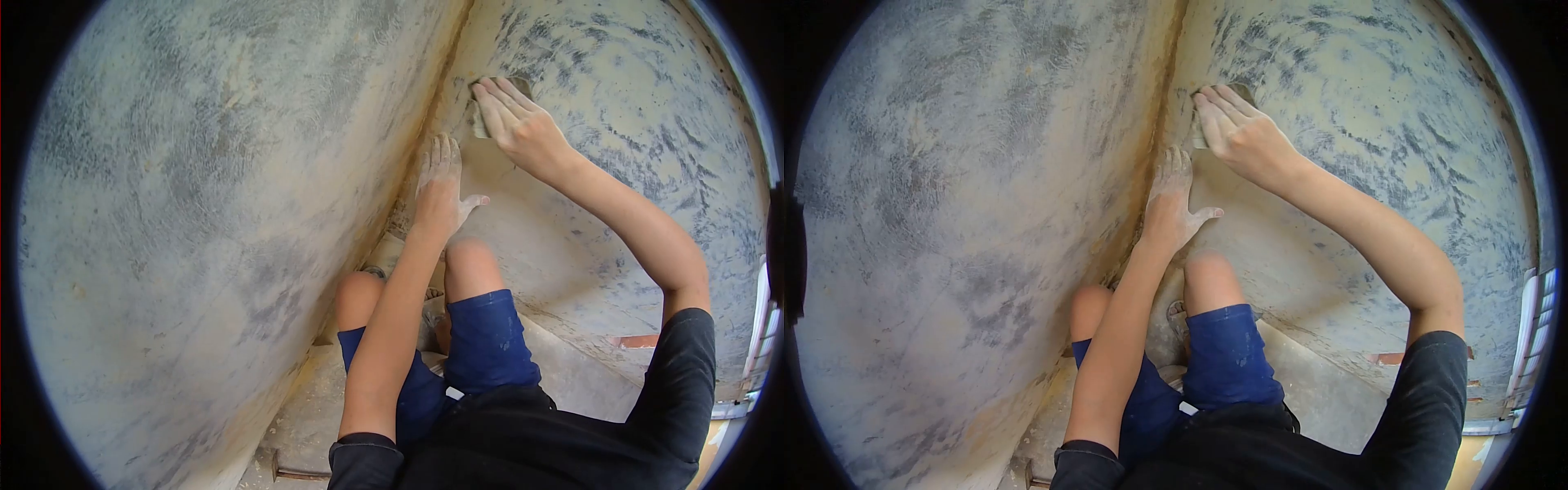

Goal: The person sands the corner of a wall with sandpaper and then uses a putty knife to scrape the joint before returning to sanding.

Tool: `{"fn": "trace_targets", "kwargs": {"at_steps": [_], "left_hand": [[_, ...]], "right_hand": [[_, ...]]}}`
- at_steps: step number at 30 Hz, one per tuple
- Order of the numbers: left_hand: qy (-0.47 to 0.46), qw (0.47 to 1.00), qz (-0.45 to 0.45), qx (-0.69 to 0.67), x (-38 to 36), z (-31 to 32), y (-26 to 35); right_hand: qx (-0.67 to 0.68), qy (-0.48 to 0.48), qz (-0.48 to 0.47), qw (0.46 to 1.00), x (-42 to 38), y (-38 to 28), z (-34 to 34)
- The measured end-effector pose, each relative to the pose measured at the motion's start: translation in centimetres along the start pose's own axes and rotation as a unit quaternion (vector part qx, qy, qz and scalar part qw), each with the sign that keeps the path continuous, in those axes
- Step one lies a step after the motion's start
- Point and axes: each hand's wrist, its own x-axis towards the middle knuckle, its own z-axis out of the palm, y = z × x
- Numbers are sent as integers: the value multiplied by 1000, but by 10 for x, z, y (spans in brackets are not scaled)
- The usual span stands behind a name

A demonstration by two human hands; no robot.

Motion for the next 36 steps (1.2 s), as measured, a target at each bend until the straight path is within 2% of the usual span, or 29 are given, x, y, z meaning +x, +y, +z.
{"fn": "trace_targets", "kwargs": {"at_steps": [3,6,9,13,15,18,21,26,32,36], "left_hand": [[-5,999,21,24,-1,2,-1],[19,1000,15,-8,-1,1,3],[20,1000,9,-17,1,-8,2],[13,1000,7,-25,2,-9,-5],[10,999,18,-30,3,-3,-6],[26,999,12,-21,0,-2,-6],[38,999,5,-35,1,-9,-1],[15,1000,10,-9,2,-8,-6],[15,999,-2,-36,-1,-13,-3],[18,1000,4,-18,0,-11,-7]], "right_hand": [[-48,1,-15,999,31,-9,16],[1,10,35,999,28,-14,8],[-3,1,28,1000,1,-10,-6],[-5,-4,18,1000,18,-11,5],[-51,-15,23,998,38,-20,15],[-8,9,42,999,22,-16,3],[-9,-2,18,1000,-1,-10,-7],[-36,-1,20,999,31,-15,10],[-14,-18,29,999,-5,-11,-12],[-33,-23,17,999,21,-10,4]]}}
